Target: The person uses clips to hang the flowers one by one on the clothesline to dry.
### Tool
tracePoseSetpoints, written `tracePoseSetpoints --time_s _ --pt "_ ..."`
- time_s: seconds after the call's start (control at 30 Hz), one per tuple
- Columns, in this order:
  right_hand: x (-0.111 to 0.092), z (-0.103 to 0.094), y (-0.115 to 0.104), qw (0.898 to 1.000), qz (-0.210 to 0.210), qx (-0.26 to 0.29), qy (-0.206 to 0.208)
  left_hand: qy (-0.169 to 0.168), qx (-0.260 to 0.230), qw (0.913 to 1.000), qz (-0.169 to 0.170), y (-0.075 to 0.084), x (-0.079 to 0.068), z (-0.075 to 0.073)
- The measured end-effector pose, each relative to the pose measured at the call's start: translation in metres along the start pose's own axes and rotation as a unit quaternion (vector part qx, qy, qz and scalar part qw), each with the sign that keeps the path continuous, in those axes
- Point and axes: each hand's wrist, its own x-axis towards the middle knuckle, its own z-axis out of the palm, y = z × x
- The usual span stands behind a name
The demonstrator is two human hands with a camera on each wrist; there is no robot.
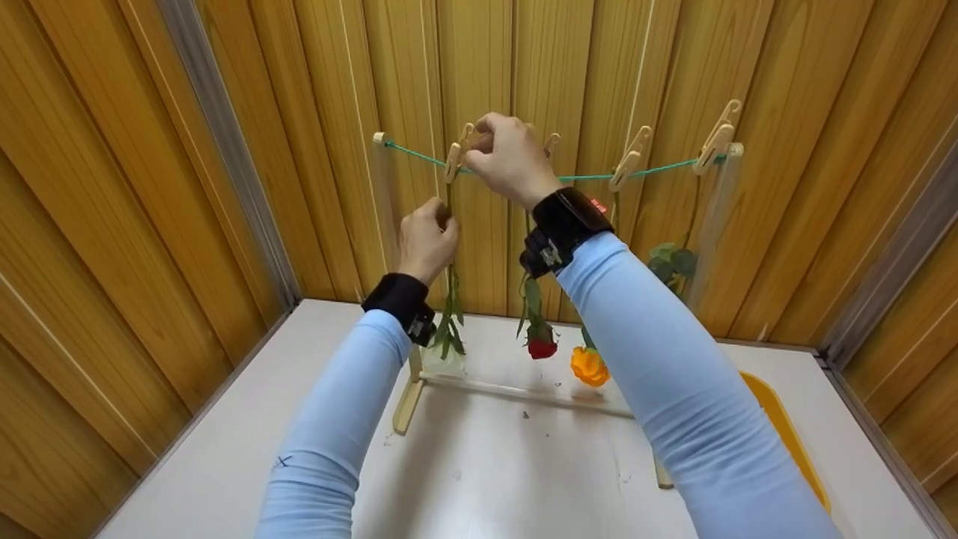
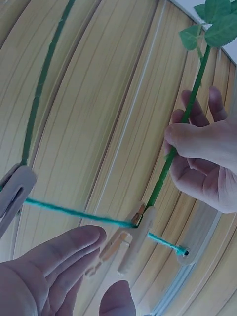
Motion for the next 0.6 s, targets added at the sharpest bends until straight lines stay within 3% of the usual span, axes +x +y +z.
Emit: tracePoseSetpoints --time_s 0.13,0.33,0.6 --pt "-0.014 -0.010 0.003 1.000 -0.021 -0.008 0.000 -0.005 -0.005 0.9999 0.008 0.002 -0.002 0.004" --pt "-0.049 -0.025 0.017 0.997 -0.068 0.029 0.000 -0.032 -0.016 0.9994 0.003 0.003 -0.003 0.007" --pt "-0.110 -0.030 0.064 0.994 -0.108 0.022 0.004 -0.029 -0.019 0.9993 0.011 -0.005 -0.006 -0.006"
